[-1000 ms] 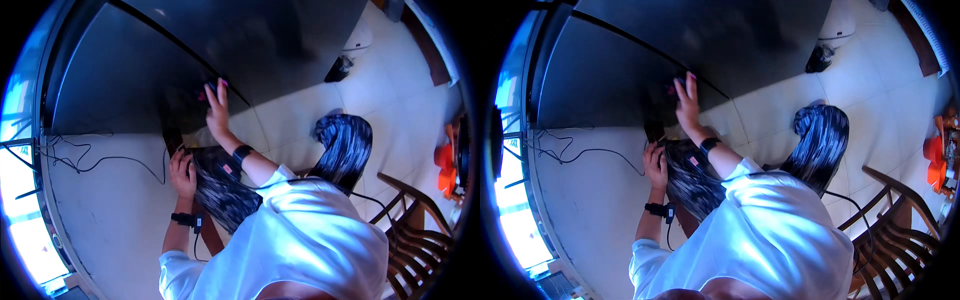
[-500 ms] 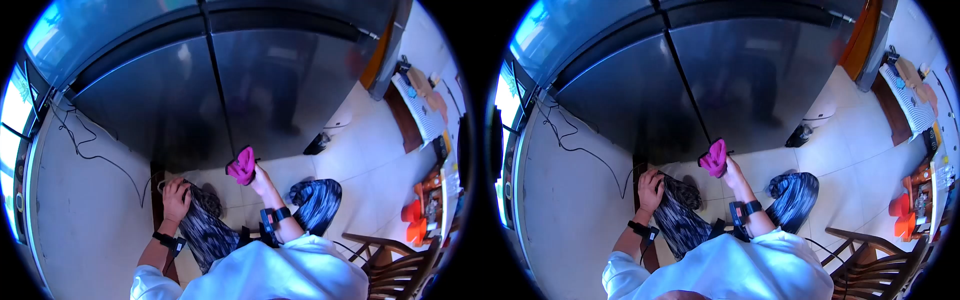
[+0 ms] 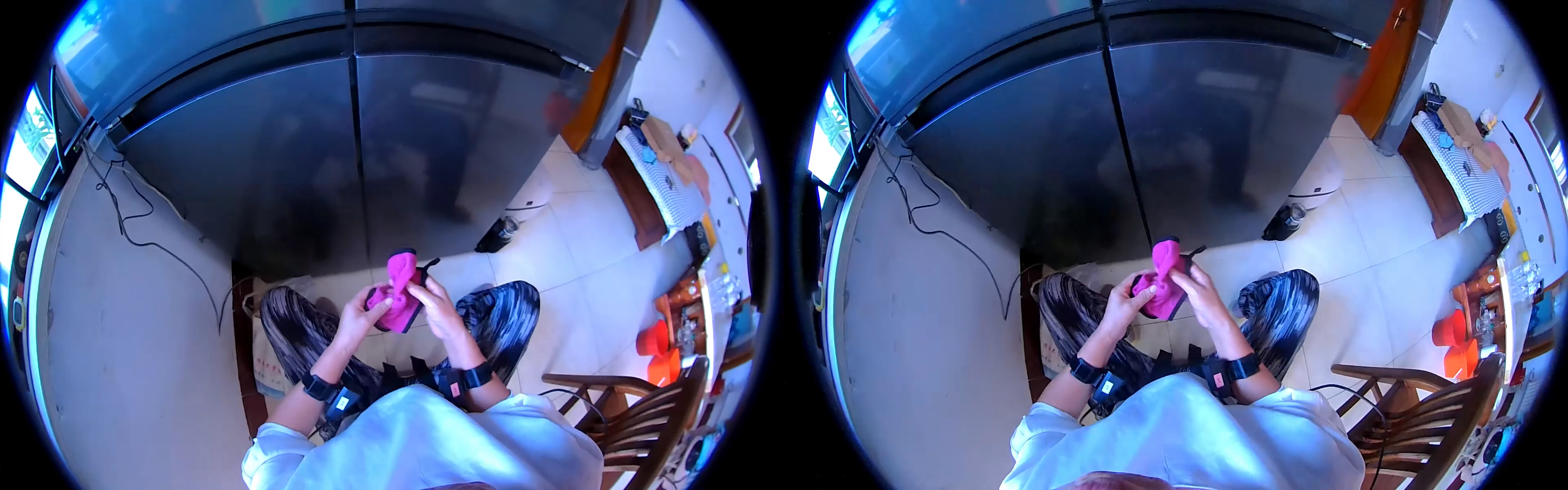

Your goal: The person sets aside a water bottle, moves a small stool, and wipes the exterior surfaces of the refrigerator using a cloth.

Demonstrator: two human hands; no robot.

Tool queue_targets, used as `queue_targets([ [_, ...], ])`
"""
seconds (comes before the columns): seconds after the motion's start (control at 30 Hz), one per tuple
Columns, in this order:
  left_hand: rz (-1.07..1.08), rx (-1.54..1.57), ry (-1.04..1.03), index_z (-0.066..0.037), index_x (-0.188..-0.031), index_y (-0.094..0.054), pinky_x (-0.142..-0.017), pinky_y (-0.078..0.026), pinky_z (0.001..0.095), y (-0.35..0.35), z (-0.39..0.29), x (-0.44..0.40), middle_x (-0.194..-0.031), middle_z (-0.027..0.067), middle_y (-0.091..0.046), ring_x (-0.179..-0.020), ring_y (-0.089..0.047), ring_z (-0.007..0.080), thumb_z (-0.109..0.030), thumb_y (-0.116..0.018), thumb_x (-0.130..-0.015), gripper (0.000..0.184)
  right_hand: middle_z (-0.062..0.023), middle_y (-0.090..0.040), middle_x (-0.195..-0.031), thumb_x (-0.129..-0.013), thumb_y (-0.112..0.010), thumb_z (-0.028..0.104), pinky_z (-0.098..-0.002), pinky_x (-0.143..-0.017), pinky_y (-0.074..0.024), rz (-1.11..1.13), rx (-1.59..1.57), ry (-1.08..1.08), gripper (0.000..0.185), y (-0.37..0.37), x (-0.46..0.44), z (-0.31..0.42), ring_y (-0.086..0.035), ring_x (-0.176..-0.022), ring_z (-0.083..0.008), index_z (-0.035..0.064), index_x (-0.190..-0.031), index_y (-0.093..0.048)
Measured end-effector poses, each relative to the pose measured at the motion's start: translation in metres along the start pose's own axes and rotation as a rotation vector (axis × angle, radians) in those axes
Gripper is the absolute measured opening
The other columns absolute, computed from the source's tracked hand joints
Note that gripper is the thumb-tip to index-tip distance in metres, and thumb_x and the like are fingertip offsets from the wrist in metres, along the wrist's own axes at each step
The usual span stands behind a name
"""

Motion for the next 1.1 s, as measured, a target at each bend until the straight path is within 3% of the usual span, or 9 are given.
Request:
queue_targets([
  [0.07,-0.1,0.138,0.041,-0.003,-0.11,-0.064,-0.083,-0.048,0.024,0.001,0.001,-0.001,-0.098,0.0018,-0.066,-0.089,-0.06,0.0086,-0.015,-0.069,-0.089,0.025,-0.0062,-0.066,-0.108,-0.094,-0.063,0.028,-0.0316,-0.086,-0.0496,-0.183,0.463,-0.133,0.035,0.031,0.0,0.014,-0.062,-0.1,-0.0159,0.0018,-0.117,-0.058],
  [0.13,-0.147,0.203,0.002,-0.005,-0.108,-0.063,-0.085,-0.046,0.0236,0.002,-0.018,-0.005,-0.097,-0.0004,-0.063,-0.089,-0.057,0.0074,-0.018,-0.068,-0.091,0.023,-0.0081,-0.069,-0.106,-0.093,-0.064,0.031,-0.0319,-0.087,-0.0498,-0.388,0.759,0.05,0.037,0.053,0.003,0.025,-0.065,-0.102,-0.022,0.0011,-0.114,-0.059],
  [0.2,-0.084,0.189,0.022,-0.006,-0.109,-0.062,-0.087,-0.045,0.0252,-0.004,-0.036,-0.009,-0.099,0.0001,-0.063,-0.093,-0.057,0.0088,-0.024,-0.068,-0.091,0.026,-0.0108,-0.062,-0.124,-0.092,-0.064,0.031,-0.0339,-0.096,-0.0459,-0.439,0.704,0.112,0.041,0.055,0.01,0.036,-0.057,-0.119,-0.0263,0.0044,-0.122,-0.056],
  [0.27,-0.02,0.183,0.066,-0.005,-0.114,-0.06,-0.087,-0.047,0.0273,-0.014,-0.048,-0.016,-0.104,0.0038,-0.064,-0.096,-0.059,0.012,-0.026,-0.072,-0.088,0.036,-0.0116,-0.049,-0.141,-0.09,-0.066,0.031,-0.0362,-0.106,-0.0377,-0.213,0.592,0.364,0.053,0.017,0.019,0.059,-0.044,-0.132,-0.0268,0.0074,-0.135,-0.048],
  [0.33,0.177,0.23,0.079,-0.006,-0.124,-0.055,-0.094,-0.045,0.0305,-0.028,-0.075,-0.018,-0.115,0.0066,-0.06,-0.107,-0.057,0.0156,-0.029,-0.075,-0.083,0.051,-0.0116,-0.037,-0.148,-0.089,-0.068,0.029,-0.0375,-0.111,-0.0305,-0.055,0.391,0.277,0.065,-0.004,0.015,0.07,-0.033,-0.139,-0.0257,0.0091,-0.143,-0.039],
  [0.47,0.377,0.195,-0.002,-0.005,-0.135,-0.048,-0.102,-0.039,0.0304,-0.034,-0.118,-0.031,-0.122,0.0064,-0.057,-0.115,-0.053,0.0178,-0.01,-0.076,-0.078,0.063,-0.0087,-0.052,-0.132,-0.087,-0.071,0.024,-0.0317,-0.106,-0.0374,0.093,0.15,0.201,0.062,-0.004,-0.001,0.088,-0.049,-0.123,-0.019,0.0081,-0.14,-0.043],
  [0.7,0.208,0.024,0.037,-0.005,-0.112,-0.063,-0.082,-0.051,0.0259,-0.024,-0.136,-0.062,-0.097,0.0035,-0.067,-0.086,-0.063,0.0111,-0.013,-0.072,-0.086,0.029,0.0029,-0.058,-0.094,-0.09,-0.068,0.015,-0.0215,-0.081,-0.0416,0.073,0.104,0.136,0.018,0.026,-0.007,0.108,-0.052,-0.088,-0.0063,0.0064,-0.103,-0.059],
  [0.93,0.065,-0.121,-0.013,-0.006,-0.114,-0.066,-0.088,-0.048,0.0272,-0.025,-0.14,-0.078,-0.098,0.004,-0.069,-0.09,-0.063,0.0132,-0.025,-0.076,-0.083,0.038,0.0011,-0.06,-0.097,-0.092,-0.066,0.017,-0.0219,-0.084,-0.0441,0.039,0.161,0.252,0.018,0.028,-0.007,0.123,-0.056,-0.091,-0.0061,0.0067,-0.104,-0.059],
  [1.1,0.161,-0.068,0.025,-0.007,-0.126,-0.06,-0.091,-0.048,0.0284,-0.025,-0.144,-0.083,-0.108,0.0078,-0.067,-0.097,-0.062,0.0152,-0.037,-0.068,-0.089,0.048,-0.0013,-0.063,-0.104,-0.093,-0.064,0.023,-0.0224,-0.085,-0.0456,0.072,0.099,0.05,0.03,0.015,-0.004,0.116,-0.058,-0.096,-0.0079,0.0057,-0.116,-0.057],
])
Point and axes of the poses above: each hand's wrist, its own x-axis away from the middle knuckle, its own y-axis out of the back of the hand, z = x × y, the point moved 3 cm from there along -x, towards the middle knuckle
